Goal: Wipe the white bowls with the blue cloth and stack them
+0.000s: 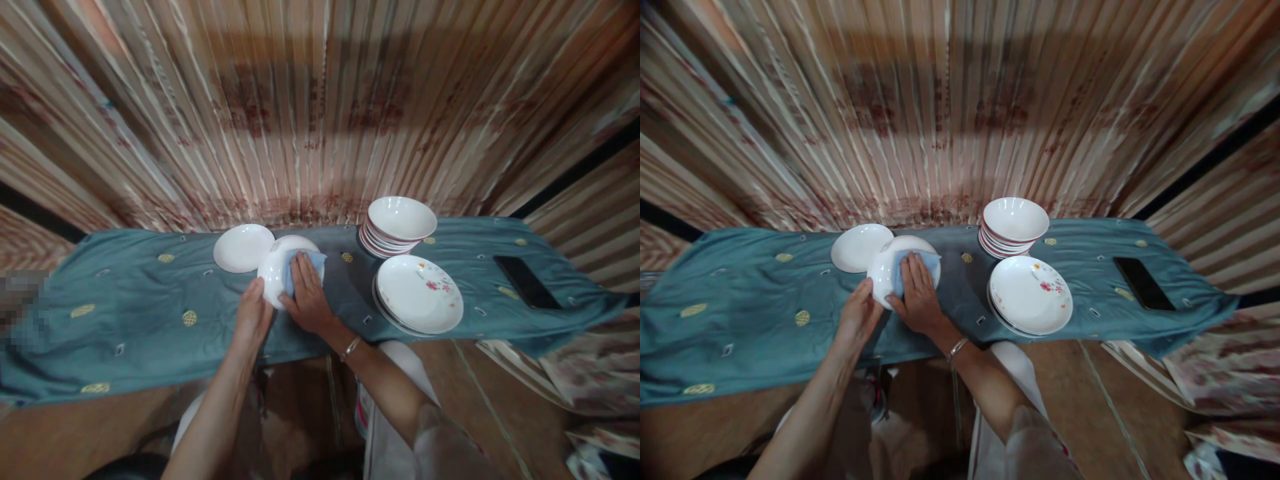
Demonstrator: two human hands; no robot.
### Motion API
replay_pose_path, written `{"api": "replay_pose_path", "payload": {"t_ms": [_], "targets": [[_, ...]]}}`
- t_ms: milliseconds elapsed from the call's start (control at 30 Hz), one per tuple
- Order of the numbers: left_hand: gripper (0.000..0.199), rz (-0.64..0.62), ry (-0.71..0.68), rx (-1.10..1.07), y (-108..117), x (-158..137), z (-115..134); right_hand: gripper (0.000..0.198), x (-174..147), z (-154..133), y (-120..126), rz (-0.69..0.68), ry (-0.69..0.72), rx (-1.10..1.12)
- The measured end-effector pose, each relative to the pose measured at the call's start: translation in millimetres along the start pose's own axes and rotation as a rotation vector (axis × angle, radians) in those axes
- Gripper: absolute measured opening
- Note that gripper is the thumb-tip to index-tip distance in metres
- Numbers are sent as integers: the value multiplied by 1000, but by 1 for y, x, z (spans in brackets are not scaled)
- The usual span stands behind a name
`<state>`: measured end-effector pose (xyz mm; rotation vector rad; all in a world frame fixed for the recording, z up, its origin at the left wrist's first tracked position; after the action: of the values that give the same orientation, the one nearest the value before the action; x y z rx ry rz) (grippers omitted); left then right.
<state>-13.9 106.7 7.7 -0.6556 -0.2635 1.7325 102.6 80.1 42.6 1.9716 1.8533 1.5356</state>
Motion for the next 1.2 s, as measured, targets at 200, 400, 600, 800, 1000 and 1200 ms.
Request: {"api": "replay_pose_path", "payload": {"t_ms": [200,400,600,800,1000,1200], "targets": [[19,-14,-3,7,-3,-3,1,74,4,-15,-1,1,83,8],[18,-44,-31,9,-5,-2,1,62,14,-8,10,-9,60,15],[21,-41,-10,-14,-6,-1,0,58,17,-4,16,7,59,3],[18,-21,-32,-12,-5,-1,0,57,21,9,25,64,18,27],[15,1,-26,-20,-2,0,-1,59,16,28,25,92,-80,50],[14,-10,-44,-21,-3,0,0,59,0,37,25,127,-158,64]]}}
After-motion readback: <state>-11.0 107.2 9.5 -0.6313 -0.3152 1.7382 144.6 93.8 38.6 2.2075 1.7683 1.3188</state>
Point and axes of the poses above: each hand's wrist, its own x-axis towards the middle knuckle, its own y-axis out of the back of the hand, z = x × y, the point moved 9 cm from there along x, towards the middle knuckle, and after that the axes turned 10 degrees about x, right-handed, at the moved point
